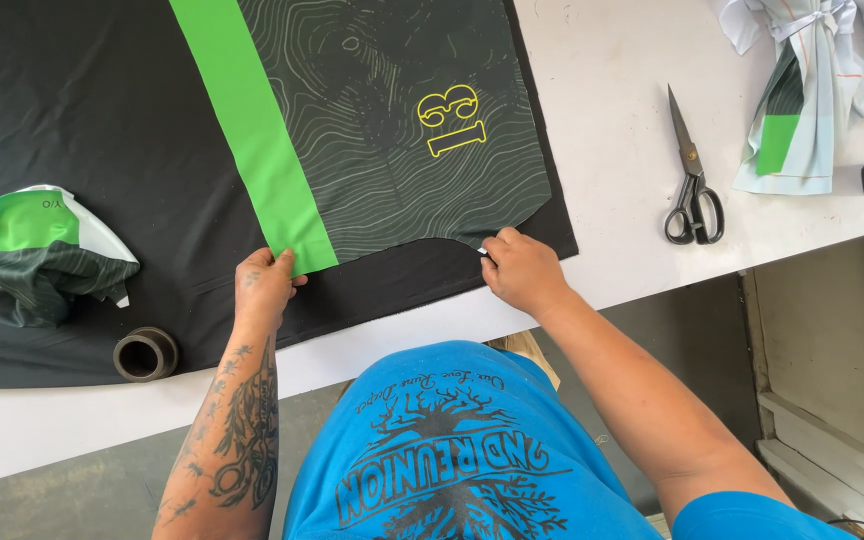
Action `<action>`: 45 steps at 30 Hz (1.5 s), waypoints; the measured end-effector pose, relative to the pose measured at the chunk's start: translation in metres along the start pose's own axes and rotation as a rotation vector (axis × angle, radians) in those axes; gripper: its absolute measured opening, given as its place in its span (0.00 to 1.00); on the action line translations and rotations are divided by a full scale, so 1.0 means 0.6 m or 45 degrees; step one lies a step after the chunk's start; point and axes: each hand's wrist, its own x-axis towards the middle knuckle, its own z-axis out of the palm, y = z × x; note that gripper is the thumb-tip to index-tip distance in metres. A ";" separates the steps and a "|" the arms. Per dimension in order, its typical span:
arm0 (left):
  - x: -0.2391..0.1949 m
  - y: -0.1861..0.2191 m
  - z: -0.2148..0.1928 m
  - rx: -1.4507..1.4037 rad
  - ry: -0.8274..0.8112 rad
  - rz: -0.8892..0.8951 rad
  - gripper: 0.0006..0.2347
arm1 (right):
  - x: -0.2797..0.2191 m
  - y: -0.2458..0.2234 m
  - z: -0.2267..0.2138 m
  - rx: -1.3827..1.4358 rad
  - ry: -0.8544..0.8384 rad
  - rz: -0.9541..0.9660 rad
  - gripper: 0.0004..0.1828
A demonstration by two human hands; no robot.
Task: A worker aligns printed fabric patterns onto a black base fabric and uses large scissors to cut out the garment shapes.
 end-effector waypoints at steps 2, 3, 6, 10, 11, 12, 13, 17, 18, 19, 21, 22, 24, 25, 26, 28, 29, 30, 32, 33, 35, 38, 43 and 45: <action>-0.002 0.003 -0.001 0.029 -0.006 0.020 0.10 | 0.006 -0.006 0.010 -0.178 -0.112 0.034 0.19; -0.001 0.000 -0.003 0.028 -0.004 0.017 0.10 | 0.009 0.001 0.021 -0.178 -0.115 0.031 0.19; -0.010 0.010 -0.009 0.038 -0.009 0.049 0.09 | 0.014 0.015 0.031 -0.229 -0.004 -0.013 0.13; -0.065 0.065 -0.031 0.091 -0.023 0.082 0.10 | -0.003 0.005 -0.017 -0.227 0.257 -0.084 0.11; -0.084 0.076 -0.039 0.119 -0.023 0.086 0.10 | -0.011 0.000 -0.028 -0.217 0.339 -0.100 0.10; -0.073 0.056 -0.039 0.119 -0.023 0.085 0.10 | -0.015 -0.004 -0.032 -0.217 0.338 -0.099 0.10; -0.063 0.035 -0.039 0.158 -0.021 0.090 0.10 | -0.020 -0.009 -0.036 -0.237 0.351 -0.115 0.09; 0.008 -0.070 -0.023 0.316 -0.032 0.106 0.10 | -0.031 -0.025 -0.021 -0.272 0.177 -0.065 0.10; 0.023 -0.075 -0.015 0.315 -0.037 0.113 0.10 | -0.026 -0.015 -0.011 -0.277 0.181 -0.060 0.10; 0.031 -0.087 -0.010 0.348 -0.050 0.102 0.11 | -0.028 -0.010 0.001 -0.190 0.097 0.004 0.11; 0.040 -0.097 -0.005 0.379 -0.062 0.096 0.11 | -0.027 0.006 0.006 -0.106 0.016 0.066 0.12; 0.040 -0.095 -0.005 0.401 -0.060 0.098 0.12 | -0.023 0.015 -0.003 0.024 0.137 0.155 0.12; 0.044 -0.091 -0.004 0.418 -0.052 0.091 0.12 | -0.005 0.044 -0.034 0.156 0.250 0.234 0.12; 0.046 -0.092 -0.006 0.457 -0.041 0.096 0.12 | 0.004 0.060 -0.051 0.267 0.212 0.492 0.11; 0.048 -0.092 -0.007 0.496 -0.030 0.101 0.12 | 0.013 0.076 -0.068 0.375 0.171 0.752 0.10; 0.049 -0.091 -0.010 0.505 -0.033 0.097 0.12 | 0.040 0.078 -0.089 0.392 0.114 0.784 0.10; 0.045 -0.096 -0.011 0.513 -0.035 0.079 0.13 | 0.052 0.078 -0.099 0.407 0.045 0.812 0.11; 0.045 -0.090 -0.008 0.511 -0.038 0.077 0.13 | 0.059 0.082 -0.101 0.405 0.043 0.813 0.11; 0.038 -0.086 -0.011 0.504 -0.025 0.081 0.12 | 0.077 0.083 -0.099 0.359 -0.061 0.844 0.14; 0.035 -0.086 -0.012 0.503 -0.022 0.072 0.12 | 0.078 0.090 -0.085 0.359 -0.070 0.839 0.14; 0.032 -0.080 -0.010 0.520 -0.054 0.065 0.14 | 0.083 0.108 -0.060 0.400 -0.074 0.807 0.08; 0.028 -0.075 -0.012 0.527 -0.057 0.065 0.14 | 0.081 0.125 -0.044 0.412 -0.028 0.783 0.08; 0.016 -0.080 -0.025 0.581 -0.057 0.038 0.14 | 0.054 0.125 -0.055 0.604 0.167 0.740 0.05; 0.010 -0.076 -0.022 0.615 -0.068 0.024 0.14 | 0.045 0.111 -0.062 0.661 0.200 0.706 0.07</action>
